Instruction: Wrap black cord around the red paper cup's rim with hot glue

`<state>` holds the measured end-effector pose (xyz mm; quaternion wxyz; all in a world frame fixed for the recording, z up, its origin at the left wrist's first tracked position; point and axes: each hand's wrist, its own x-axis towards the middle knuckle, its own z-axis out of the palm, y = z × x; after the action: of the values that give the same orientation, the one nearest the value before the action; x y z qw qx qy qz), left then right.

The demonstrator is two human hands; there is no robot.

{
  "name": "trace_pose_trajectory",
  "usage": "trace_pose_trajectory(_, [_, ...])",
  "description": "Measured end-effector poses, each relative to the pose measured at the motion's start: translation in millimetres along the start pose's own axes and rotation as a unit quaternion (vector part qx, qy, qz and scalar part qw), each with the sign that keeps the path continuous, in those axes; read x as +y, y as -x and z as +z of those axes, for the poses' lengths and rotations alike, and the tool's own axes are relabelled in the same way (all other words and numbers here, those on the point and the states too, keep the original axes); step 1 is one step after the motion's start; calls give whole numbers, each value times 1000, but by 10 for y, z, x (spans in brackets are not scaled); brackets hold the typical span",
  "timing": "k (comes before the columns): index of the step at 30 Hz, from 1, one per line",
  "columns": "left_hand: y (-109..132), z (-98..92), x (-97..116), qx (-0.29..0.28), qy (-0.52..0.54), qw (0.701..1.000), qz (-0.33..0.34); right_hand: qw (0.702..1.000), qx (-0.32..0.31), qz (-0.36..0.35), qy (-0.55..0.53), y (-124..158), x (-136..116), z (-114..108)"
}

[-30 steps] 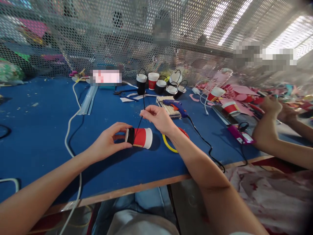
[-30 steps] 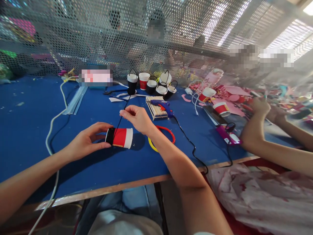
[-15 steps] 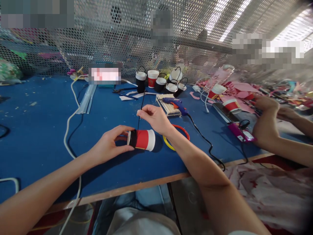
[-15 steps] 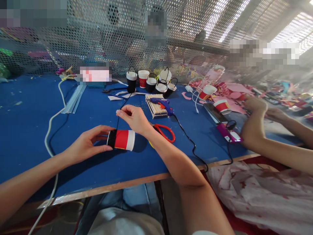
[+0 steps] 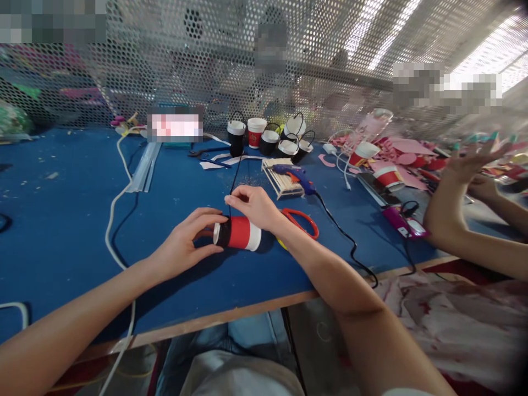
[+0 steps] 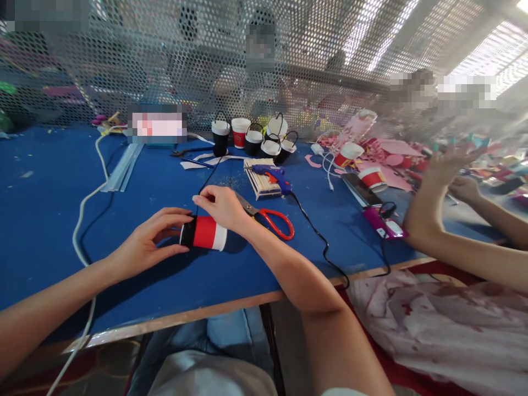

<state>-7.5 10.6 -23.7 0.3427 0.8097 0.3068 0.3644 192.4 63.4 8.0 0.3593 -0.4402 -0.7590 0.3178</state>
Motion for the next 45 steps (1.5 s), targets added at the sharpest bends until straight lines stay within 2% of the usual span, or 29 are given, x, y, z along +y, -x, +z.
trace_pose_trajectory(10, [-27,3,67,7,4,1000,-29,999,-16,16,29,19,-34,46])
trace_pose_trajectory(14, [-26,24,34,17,45,997,-65,999,-22,8,29,28,-65,23])
trace_pose_trajectory(18, [-10,28,-18,26,39,997,-69,1000,-21,5,19,45,-95,6])
trace_pose_trajectory(28, [-23,-27,70,-13,47,989,-137,999,-23,-2,26,60,-105,21])
trace_pose_trajectory(40, [-45,-10,70,19,97,983,-152,999,-15,-6,49,66,-112,57])
trace_pose_trajectory(45, [-28,-27,81,12,81,991,-107,999,-28,0,16,56,-108,-5])
